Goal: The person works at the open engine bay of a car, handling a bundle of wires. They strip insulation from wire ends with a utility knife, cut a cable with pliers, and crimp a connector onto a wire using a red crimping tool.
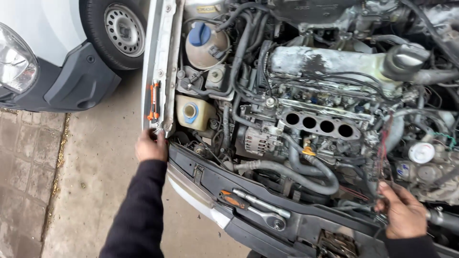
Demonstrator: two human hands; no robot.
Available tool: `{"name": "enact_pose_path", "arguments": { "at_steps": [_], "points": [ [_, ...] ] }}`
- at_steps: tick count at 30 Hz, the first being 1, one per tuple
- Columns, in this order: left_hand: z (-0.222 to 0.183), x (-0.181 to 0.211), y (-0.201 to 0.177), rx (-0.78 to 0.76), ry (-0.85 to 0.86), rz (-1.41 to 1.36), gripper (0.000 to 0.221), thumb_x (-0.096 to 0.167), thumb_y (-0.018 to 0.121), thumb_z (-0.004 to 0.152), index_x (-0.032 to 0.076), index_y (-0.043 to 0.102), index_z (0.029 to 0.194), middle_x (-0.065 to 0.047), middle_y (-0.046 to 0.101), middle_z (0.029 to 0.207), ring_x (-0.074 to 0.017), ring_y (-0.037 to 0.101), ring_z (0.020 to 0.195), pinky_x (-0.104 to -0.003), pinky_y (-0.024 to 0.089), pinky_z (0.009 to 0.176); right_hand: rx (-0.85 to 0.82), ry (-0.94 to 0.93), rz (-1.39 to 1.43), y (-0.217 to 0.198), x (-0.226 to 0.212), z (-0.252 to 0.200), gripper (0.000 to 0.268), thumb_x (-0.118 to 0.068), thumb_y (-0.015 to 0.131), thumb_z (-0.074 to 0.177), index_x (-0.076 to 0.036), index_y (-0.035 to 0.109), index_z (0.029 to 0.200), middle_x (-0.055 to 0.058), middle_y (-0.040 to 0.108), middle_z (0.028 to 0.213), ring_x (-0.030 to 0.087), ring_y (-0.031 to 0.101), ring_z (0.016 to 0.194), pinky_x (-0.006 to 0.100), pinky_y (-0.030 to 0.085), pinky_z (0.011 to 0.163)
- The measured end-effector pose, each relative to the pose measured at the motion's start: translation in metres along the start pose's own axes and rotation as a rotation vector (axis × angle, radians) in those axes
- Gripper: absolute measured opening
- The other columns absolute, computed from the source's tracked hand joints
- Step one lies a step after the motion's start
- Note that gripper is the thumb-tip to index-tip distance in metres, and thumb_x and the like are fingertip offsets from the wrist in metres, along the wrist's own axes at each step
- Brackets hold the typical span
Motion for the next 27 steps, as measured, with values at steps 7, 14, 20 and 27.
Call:
{"name": "enact_pose_path", "arguments": {
  "at_steps": [7,14,20,27],
  "points": [
    [0.1,0.004,0.063,-0.013,0.152,0.169,0.051,0.029,0.071,0.093,0.002,0.059,0.134,-0.021,0.061,0.127,-0.0368,0.06,0.114,-0.047,0.049,0.094,-0.092,0.03,-0.06,-0.038,0.046,0.049,0.017,-0.007,0.061,0.104,0.005,0.064,0.115,0.005,0.062,0.091,0.013,0.054,0.072,0.029,0.046,0.064],
    [0.152,-0.044,0.077,-0.218,0.028,0.35,0.055,0.041,0.079,0.085,0.004,0.069,0.124,-0.025,0.067,0.117,-0.0419,0.065,0.109,-0.051,0.052,0.092,-0.147,0.091,0.055,-0.014,0.022,0.018,0.021,-0.006,0.06,0.101,0.006,0.064,0.117,0.004,0.057,0.089,0.013,0.048,0.071,0.027,0.04,0.061],
    [0.014,0.054,0.006,-0.42,0.011,-0.704,0.022,0.015,0.059,0.1,-0.006,0.062,0.108,-0.019,0.07,0.089,-0.0259,0.064,0.075,-0.039,0.052,0.07,-0.148,0.108,0.139,-0.001,0.004,0.006,0.018,-0.006,0.062,0.096,0.004,0.065,0.111,0.002,0.058,0.085,0.01,0.048,0.065,0.024,0.035,0.05],
    [-0.182,0.18,0.066,-1.074,-0.354,-0.966,0.043,0.024,0.047,0.098,0.003,0.062,0.133,-0.009,0.068,0.078,-0.0151,0.06,0.066,-0.028,0.045,0.054,-0.179,0.214,0.29,0.015,-0.009,-0.004,0.014,-0.01,0.06,0.099,0.003,0.065,0.104,0.003,0.058,0.083,0.009,0.044,0.059,0.023,0.032,0.046]
  ]
}}
Point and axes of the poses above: each hand's wrist, its own z-axis towards the middle knuckle, its own y-axis out of the palm, x = y × z, the point moved 4 cm from there along z, towards the middle knuckle
